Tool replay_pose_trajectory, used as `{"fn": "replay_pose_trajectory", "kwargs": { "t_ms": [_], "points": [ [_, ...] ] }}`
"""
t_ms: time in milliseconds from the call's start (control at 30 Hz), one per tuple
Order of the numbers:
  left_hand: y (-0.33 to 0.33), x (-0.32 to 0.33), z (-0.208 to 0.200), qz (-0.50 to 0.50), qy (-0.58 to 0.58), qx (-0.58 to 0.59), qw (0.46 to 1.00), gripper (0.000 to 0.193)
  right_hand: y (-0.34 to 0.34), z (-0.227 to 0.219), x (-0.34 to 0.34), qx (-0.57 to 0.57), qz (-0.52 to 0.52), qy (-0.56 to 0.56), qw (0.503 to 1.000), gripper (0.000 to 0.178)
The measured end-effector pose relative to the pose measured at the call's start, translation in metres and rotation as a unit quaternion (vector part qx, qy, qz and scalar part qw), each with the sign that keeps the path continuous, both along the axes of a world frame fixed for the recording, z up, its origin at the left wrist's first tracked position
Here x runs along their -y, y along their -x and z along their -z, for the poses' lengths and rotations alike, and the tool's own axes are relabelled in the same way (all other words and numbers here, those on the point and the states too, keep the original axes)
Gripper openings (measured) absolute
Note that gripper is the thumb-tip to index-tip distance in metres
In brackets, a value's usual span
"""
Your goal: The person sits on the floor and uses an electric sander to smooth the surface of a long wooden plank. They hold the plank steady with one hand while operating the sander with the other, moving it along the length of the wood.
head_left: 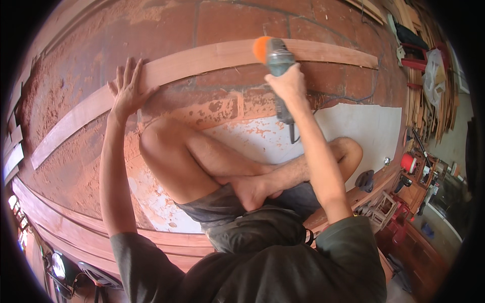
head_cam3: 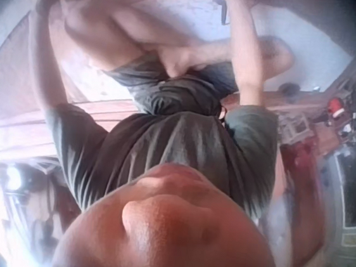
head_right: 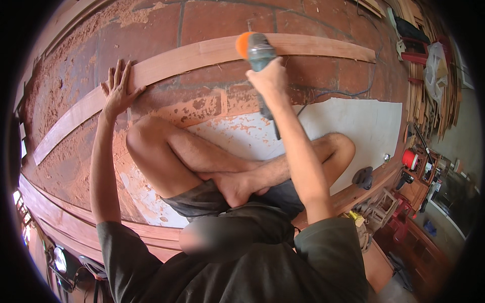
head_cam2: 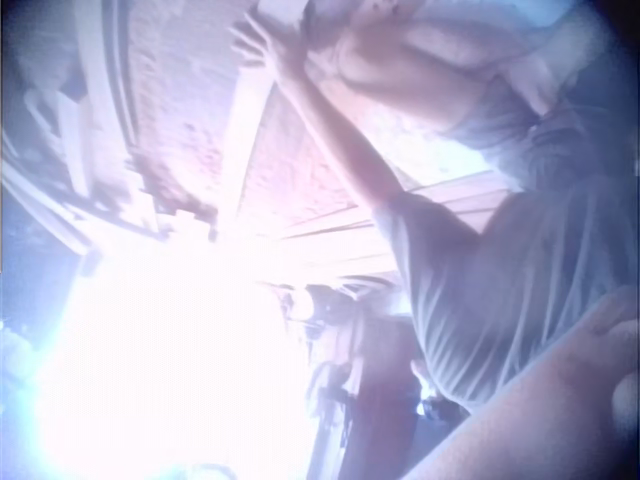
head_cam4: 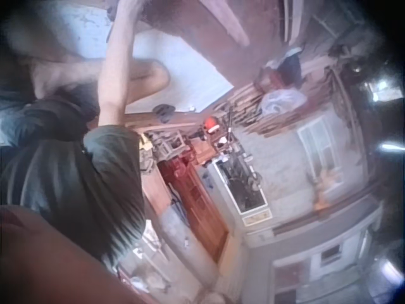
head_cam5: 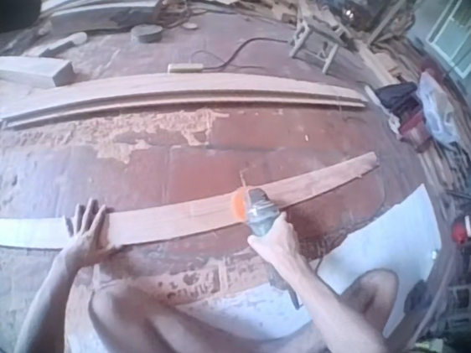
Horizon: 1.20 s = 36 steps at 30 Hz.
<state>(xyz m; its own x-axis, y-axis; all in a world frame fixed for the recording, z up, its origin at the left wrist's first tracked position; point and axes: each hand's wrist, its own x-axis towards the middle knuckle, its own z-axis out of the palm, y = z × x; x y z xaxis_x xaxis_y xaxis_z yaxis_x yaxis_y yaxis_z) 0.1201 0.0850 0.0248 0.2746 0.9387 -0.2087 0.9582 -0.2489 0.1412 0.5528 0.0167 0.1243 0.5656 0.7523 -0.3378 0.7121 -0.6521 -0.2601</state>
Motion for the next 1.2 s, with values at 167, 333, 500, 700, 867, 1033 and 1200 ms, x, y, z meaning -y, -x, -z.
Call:
{"fn": "replay_pose_trajectory", "kwargs": {
  "t_ms": [167,333,500,700,867,1033,1200],
  "points": [
    [-0.003,-0.002,0.000,-0.002,0.015,-0.015,1.000,0.102,0.062,-0.006,0.001,-0.077,-0.087,0.014,0.993,0.076],
    [0.000,0.001,0.002,-0.009,0.023,-0.027,0.999,0.102,0.023,-0.004,0.007,-0.021,-0.092,0.024,0.995,0.080],
    [0.002,-0.001,0.004,0.002,-0.010,-0.009,1.000,0.102,-0.045,-0.014,0.011,0.018,0.052,0.031,0.998,0.082],
    [0.003,-0.003,0.003,0.000,0.004,-0.022,1.000,0.100,0.019,0.000,0.010,-0.036,-0.006,-0.002,0.999,0.077],
    [0.003,-0.003,0.006,-0.003,0.012,-0.027,1.000,0.099,0.046,-0.005,0.016,-0.054,-0.073,0.008,0.996,0.075],
    [0.006,-0.002,0.006,-0.006,0.023,-0.036,0.999,0.100,-0.021,-0.006,0.016,-0.018,-0.003,0.007,1.000,0.079],
    [0.001,-0.005,0.001,0.003,0.026,-0.050,0.998,0.101,-0.062,-0.006,-0.003,0.050,0.062,0.030,0.996,0.084]
  ]
}}
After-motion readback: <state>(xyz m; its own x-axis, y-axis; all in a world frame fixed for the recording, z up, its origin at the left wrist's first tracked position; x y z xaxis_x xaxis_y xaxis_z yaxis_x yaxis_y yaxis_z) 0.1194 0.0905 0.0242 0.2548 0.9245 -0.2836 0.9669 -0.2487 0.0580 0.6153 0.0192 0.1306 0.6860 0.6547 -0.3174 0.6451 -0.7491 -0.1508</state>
